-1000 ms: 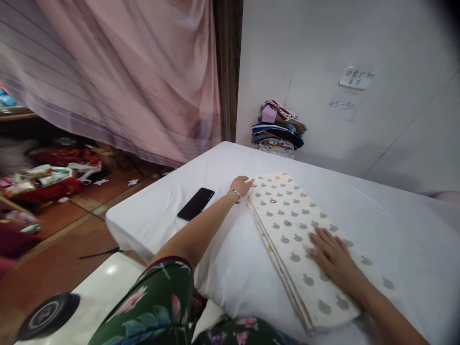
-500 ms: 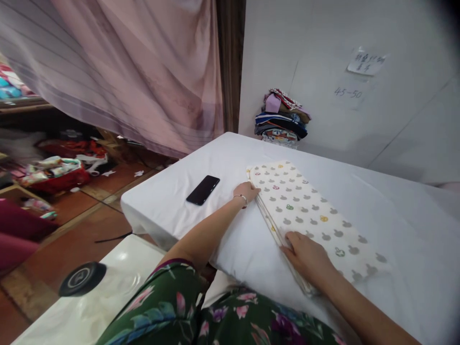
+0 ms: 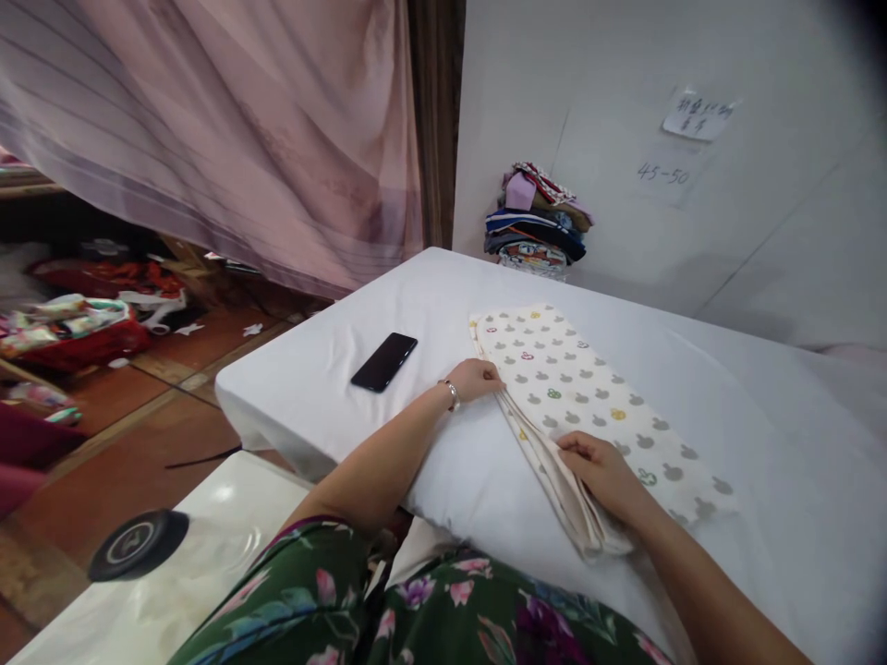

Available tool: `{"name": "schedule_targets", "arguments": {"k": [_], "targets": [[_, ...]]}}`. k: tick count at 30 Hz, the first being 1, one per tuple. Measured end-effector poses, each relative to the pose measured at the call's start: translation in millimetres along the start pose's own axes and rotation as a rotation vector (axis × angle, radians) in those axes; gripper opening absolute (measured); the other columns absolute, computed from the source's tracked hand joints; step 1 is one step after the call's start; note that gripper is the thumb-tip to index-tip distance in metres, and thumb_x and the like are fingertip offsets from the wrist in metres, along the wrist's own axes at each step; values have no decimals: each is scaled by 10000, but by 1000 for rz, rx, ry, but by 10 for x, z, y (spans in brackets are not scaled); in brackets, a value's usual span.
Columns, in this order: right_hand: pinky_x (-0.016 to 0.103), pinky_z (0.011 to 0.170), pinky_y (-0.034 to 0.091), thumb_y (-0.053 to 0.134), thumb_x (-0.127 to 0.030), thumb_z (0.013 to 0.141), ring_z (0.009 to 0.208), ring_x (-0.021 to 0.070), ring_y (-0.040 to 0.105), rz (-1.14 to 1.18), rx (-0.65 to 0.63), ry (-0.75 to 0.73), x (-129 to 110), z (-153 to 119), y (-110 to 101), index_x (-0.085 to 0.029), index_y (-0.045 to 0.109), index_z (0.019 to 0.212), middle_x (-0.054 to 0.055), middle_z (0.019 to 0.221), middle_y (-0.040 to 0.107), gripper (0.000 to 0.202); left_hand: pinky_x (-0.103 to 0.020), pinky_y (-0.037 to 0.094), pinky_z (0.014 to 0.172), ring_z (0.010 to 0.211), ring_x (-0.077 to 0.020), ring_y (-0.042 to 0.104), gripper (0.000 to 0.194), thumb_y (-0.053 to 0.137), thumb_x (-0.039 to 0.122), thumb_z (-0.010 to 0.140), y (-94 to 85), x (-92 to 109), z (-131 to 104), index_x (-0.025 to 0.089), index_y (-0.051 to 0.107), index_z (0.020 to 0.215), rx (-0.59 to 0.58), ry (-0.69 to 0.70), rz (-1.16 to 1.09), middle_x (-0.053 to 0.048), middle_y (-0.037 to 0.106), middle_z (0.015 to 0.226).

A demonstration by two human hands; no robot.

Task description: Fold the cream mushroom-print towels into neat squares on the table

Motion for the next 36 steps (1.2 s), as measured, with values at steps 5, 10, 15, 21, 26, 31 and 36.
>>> {"name": "schedule_targets", "arguments": {"k": [5, 10, 15, 21, 26, 31, 36], "targets": [[228, 529, 353, 490, -333, 776, 565, 119, 465, 56, 12, -18, 6, -6, 4, -192, 599, 769, -33, 602, 527, 179, -184, 430, 638, 683, -114, 593, 142, 644, 304, 676, 201, 260, -159, 221, 699, 777, -249, 108, -53, 43, 660, 686], [235, 530, 362, 469, -400, 804, 553, 123, 476, -27, 28, -59, -73, -43, 20, -208, 595, 798, -35, 597, 541, 230, -181, 417, 629, 684, -110, 590, 213, 633, 269, 696, 254, 426, -254, 239, 700, 896, -259, 208, 59, 42, 666, 733], [256, 596, 371, 482, -388, 805, 604, 146, 526, -276, 59, -100, -136, -41, 49, -221, 571, 755, -30, 615, 582, 195, -180, 409, 636, 744, -117, 583, 256, 636, 213, 688, 252, 517, -283, 244, 685, 937, -207, 282, 211, 31, 652, 809], [250, 566, 346, 413, -306, 828, 582, 145, 516, -321, 76, -135, -133, -22, 53, -219, 555, 711, -28, 593, 565, 204, -192, 409, 645, 794, -127, 590, 204, 569, 331, 792, 261, 547, -281, 262, 678, 950, -174, 350, 234, 21, 655, 847], [239, 531, 337, 414, -316, 828, 541, 128, 467, -224, 114, -147, -126, -45, 9, -214, 529, 685, -41, 548, 500, 210, -200, 412, 707, 898, -132, 594, 196, 524, 287, 828, 316, 581, -304, 288, 665, 965, -165, 412, 289, 31, 665, 964], [237, 511, 332, 417, -304, 821, 519, 122, 452, -239, 141, -156, -171, -64, 12, -213, 522, 675, -41, 533, 491, 202, -209, 411, 719, 949, -135, 587, 219, 537, 277, 817, 408, 635, -348, 333, 633, 1006, -186, 458, 372, 56, 644, 1049], [249, 551, 347, 408, -301, 824, 566, 139, 492, -303, 174, -183, -232, -82, -9, -213, 527, 695, -22, 572, 530, 197, -218, 404, 645, 878, -137, 589, 208, 420, 282, 883, 458, 697, -392, 277, 622, 934, -161, 539, 511, 14, 646, 968]]}}
Point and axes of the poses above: each hand's wrist, its own z-axis towards the middle knuckle, its own y-axis out of the palm, x = y × z, the point moved 7 cm from there along z, towards the middle knuckle
